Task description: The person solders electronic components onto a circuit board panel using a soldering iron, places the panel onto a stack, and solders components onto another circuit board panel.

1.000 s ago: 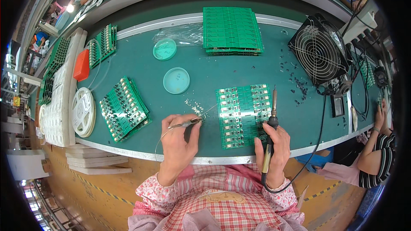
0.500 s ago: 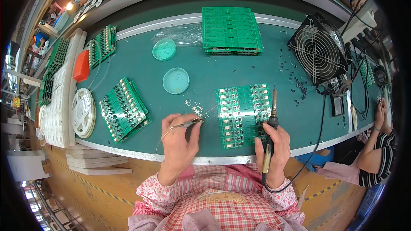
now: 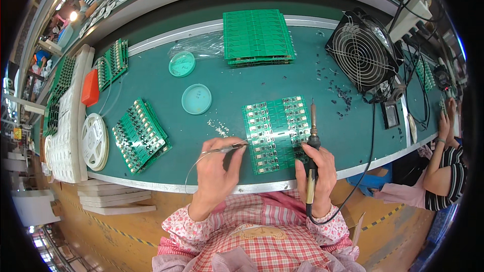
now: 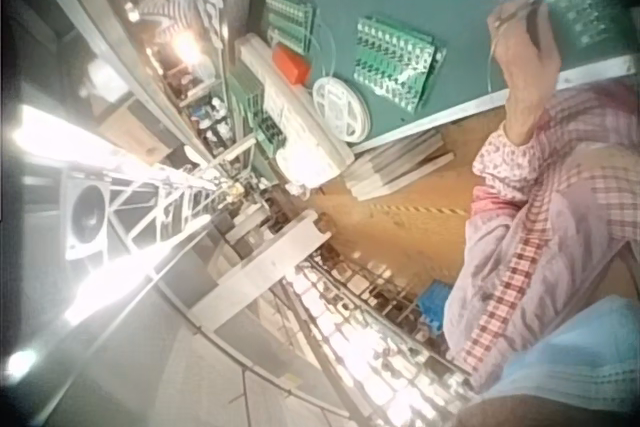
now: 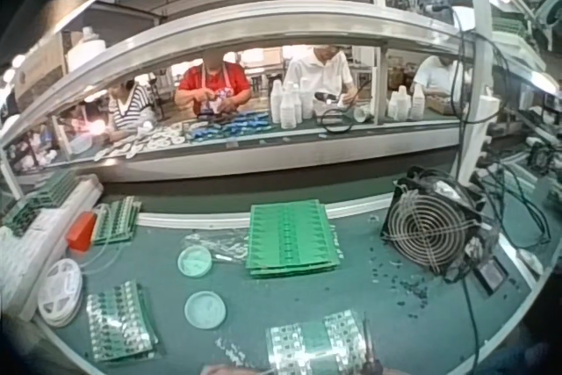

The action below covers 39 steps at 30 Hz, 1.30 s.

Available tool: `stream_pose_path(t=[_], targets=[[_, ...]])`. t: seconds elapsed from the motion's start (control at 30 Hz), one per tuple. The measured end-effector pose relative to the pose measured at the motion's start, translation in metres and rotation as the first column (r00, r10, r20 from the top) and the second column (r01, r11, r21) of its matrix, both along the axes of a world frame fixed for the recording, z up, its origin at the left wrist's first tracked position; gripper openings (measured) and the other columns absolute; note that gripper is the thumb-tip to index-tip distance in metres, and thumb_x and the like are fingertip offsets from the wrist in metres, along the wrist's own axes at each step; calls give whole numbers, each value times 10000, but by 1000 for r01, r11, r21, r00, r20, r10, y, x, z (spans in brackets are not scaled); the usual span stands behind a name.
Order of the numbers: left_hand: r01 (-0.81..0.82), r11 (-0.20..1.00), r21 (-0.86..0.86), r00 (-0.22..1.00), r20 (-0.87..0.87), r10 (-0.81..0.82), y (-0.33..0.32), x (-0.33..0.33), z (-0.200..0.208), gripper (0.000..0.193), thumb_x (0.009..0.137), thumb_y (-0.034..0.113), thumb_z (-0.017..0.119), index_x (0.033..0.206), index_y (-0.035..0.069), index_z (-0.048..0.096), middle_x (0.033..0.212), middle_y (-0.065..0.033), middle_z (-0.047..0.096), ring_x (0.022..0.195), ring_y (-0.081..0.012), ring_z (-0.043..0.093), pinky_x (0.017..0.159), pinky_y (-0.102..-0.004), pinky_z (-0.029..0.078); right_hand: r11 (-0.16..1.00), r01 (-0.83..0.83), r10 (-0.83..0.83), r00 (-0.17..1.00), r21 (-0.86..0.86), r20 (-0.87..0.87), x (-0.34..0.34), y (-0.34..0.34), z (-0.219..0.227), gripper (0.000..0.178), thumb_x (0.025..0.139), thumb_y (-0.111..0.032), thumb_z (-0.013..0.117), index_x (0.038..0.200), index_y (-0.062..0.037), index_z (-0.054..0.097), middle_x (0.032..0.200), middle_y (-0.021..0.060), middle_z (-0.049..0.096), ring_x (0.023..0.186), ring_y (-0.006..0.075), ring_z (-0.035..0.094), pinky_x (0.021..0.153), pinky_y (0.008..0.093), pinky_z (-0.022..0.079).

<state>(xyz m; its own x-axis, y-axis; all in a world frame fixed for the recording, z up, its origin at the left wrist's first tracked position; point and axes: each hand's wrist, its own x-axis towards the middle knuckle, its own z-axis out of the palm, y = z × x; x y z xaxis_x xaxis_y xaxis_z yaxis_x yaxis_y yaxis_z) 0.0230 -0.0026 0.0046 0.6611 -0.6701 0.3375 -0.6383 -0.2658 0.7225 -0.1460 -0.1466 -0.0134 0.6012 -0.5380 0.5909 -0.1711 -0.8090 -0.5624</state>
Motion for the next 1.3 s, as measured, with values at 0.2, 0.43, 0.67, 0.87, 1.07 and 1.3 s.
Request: stream_pose_path(t=[0.2,0.43,0.67,0.87,1.07,1.3], targets=[[66,998,2,997,-38,-66,-7,-3,-7,135,846,-29,702,974,12,718,1005,-98,717,887,-262,660,782,-342,513,998,-12,7,998,66,67,-4,0,0,338,828,-27,741,1148,8,637,1029,154,698,916,334,672,857,426,529],[78,997,17,996,44,-78,-9,-3,-7,138,836,-35,702,964,18,709,1000,-101,720,885,-273,663,783,-351,515,997,-25,19,997,77,79,-4,-1,1,318,833,-26,739,1134,9,640,1018,140,706,899,316,681,849,420,533],[88,996,15,993,84,-89,-9,-2,-8,139,826,-26,705,959,13,705,999,-99,720,887,-283,661,792,-367,511,996,-34,27,996,81,79,-5,-1,1,311,828,-9,734,1125,10,644,1018,142,712,891,316,684,838,411,539],[97,995,16,993,70,-98,-10,-2,-7,148,826,-29,707,969,12,703,994,-100,720,889,-287,660,797,-366,514,938,-44,-18,984,343,175,-15,10,3,192,918,-73,665,1089,-1,616,802,81,744,684,224,699,655,319,526],[85,996,13,994,73,-86,-9,-3,-7,149,827,-30,710,971,8,703,997,-103,720,893,-286,661,797,-363,516,888,-179,40,948,423,317,-23,12,3,161,966,-162,617,1053,-29,593,701,66,723,584,170,654,583,300,502],[92,995,31,993,73,-94,-10,-3,-6,149,827,-32,709,970,7,706,1002,-105,721,895,-288,660,794,-364,517,889,-244,83,918,388,387,-19,12,3,176,986,-206,602,1060,-49,574,709,67,728,596,167,652,582,298,496]])
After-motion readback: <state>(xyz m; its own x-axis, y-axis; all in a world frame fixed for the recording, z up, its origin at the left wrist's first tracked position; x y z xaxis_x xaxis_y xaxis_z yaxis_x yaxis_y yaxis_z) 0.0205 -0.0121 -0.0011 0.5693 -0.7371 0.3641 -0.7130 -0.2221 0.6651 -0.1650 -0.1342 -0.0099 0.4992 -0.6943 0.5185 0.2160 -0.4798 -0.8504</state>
